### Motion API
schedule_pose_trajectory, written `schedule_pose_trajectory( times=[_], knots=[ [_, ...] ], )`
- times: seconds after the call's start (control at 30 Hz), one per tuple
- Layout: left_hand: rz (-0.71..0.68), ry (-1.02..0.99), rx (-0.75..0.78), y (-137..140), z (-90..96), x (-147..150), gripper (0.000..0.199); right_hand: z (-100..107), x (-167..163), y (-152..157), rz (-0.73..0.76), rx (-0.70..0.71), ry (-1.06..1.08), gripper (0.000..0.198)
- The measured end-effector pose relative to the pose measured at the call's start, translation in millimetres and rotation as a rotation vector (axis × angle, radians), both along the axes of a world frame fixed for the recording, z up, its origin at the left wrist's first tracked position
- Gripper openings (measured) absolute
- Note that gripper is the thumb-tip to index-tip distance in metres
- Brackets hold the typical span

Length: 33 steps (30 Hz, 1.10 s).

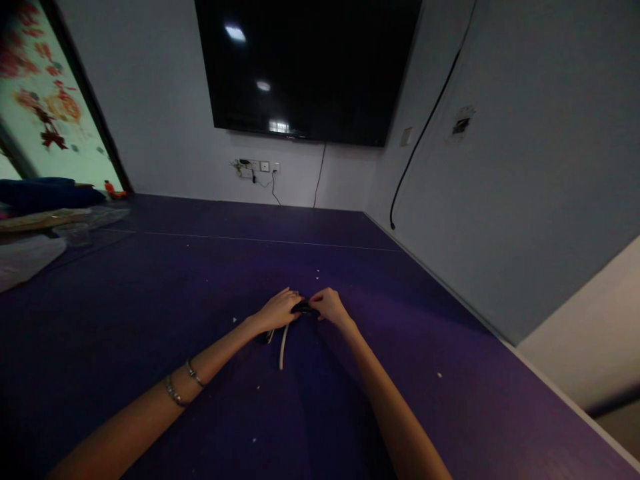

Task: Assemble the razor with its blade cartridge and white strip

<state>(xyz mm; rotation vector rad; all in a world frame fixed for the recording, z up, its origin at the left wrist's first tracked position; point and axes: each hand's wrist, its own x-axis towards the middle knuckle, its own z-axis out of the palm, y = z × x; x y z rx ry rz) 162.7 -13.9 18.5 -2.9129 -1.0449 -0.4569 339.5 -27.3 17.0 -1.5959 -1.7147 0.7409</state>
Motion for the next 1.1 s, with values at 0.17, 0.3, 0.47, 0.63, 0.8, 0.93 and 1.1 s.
schedule_pose_trajectory(
  times=[0.17,0.3,0.47,0.63,0.8,0.93,1.1],
  knots=[
    [-0.013,0.000,0.015,1.9,-2.9,-0.2,0.027,3.7,-0.2,-3.7,0.033,-0.009,-0.056,0.021],
    [-0.015,-0.001,0.009,0.6,-2.1,-0.5,0.024,5.1,1.8,-5.9,0.130,0.046,-0.096,0.024],
    [-0.027,0.016,0.014,-3.8,3.7,-1.1,0.025,2.5,5.9,-4.9,0.203,0.159,-0.069,0.025],
    [-0.030,0.009,-0.018,-9.9,9.8,-1.0,0.027,-6.1,13.0,-2.1,0.102,0.188,0.050,0.027],
    [-0.018,-0.009,-0.052,-12.7,11.0,-0.3,0.040,-21.1,24.8,4.1,-0.056,0.153,0.288,0.034],
    [0.033,-0.049,-0.041,-17.5,22.1,0.2,0.050,-26.5,27.9,7.0,-0.081,0.142,0.371,0.036],
    [0.188,-0.091,0.028,-34.6,58.3,-6.9,0.027,-26.1,25.4,5.8,-0.075,0.126,0.376,0.032]
  ],
)
